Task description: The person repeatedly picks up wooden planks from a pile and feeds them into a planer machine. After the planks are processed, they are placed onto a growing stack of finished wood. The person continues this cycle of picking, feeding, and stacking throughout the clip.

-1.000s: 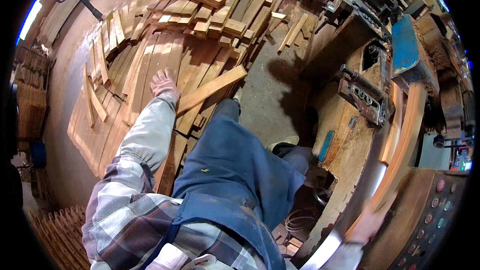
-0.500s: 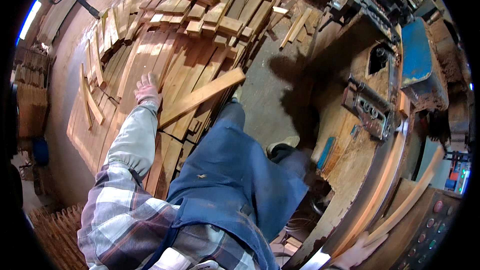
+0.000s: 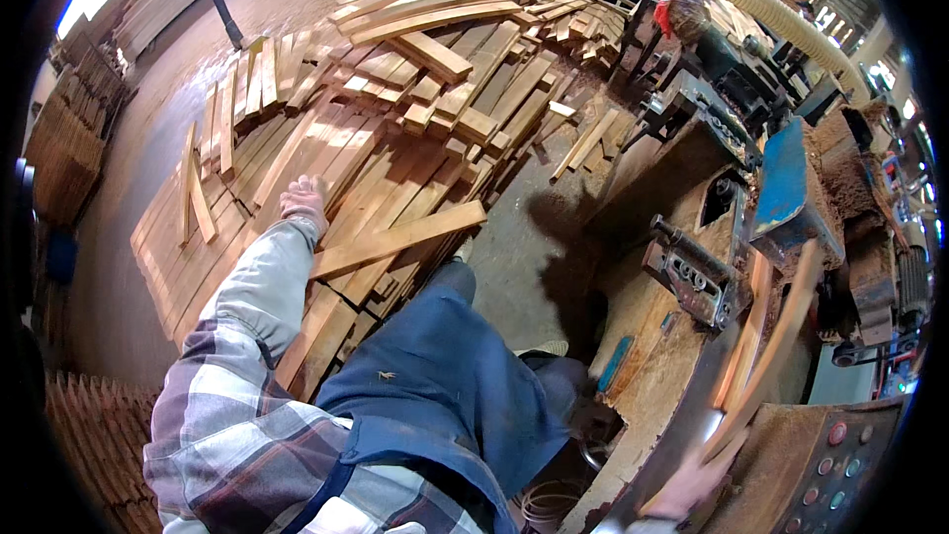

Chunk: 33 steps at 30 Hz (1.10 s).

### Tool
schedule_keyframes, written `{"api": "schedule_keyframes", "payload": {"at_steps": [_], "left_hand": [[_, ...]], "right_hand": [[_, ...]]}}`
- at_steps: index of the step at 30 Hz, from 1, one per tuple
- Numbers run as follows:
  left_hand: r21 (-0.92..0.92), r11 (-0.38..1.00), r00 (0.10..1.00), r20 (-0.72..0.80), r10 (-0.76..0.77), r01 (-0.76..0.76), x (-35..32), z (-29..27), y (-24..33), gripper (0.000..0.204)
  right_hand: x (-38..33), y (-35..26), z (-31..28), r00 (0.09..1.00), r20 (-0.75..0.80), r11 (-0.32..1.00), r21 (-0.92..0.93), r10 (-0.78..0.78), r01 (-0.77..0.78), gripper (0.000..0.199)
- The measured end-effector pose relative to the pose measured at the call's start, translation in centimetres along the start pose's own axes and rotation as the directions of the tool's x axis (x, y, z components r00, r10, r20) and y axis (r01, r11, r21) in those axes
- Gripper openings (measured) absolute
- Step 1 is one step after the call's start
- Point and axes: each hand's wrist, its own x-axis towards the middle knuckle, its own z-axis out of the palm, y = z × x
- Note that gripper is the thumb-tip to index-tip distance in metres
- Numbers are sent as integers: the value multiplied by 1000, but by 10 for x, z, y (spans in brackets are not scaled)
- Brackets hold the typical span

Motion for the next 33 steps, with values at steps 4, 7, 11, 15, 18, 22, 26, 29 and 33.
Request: {"api": "schedule_keyframes", "payload": {"at_steps": [4,7,11,15,18,22,26,29,33], "left_hand": [[-73,997,997,71,-21,26,-46,3,-26,71],[-207,973,973,222,-60,107,-67,-19,-23,77],[-456,878,944,330,15,146,-72,-14,-27,96],[-880,456,968,213,132,132,-81,7,-23,102],[-985,82,964,168,205,154,-126,-43,10,80],[-952,-293,940,-13,340,93,-153,-85,78,63],[-892,-448,857,-178,484,68,-188,-126,166,58],[-828,-546,851,-192,489,127,-231,-155,248,68],[-569,-802,866,-294,404,181,-329,-172,347,82]], "right_hand": [[-124,-39,-72,978,191,888,-459,89,9,64],[-162,-31,-96,960,275,796,-569,-53,207,46],[-124,-6,-87,895,284,620,-647,-343,443,43],[-29,41,-36,939,290,719,-613,-183,329,48],[31,45,8,953,212,843,-452,-215,291,41],[94,63,45,952,183,861,-409,-245,301,39],[85,-12,71,944,242,968,-55,-225,245,42],[33,-90,85,885,359,919,360,-296,161,58],[-67,-154,63,853,511,989,138,-108,42,105]]}}
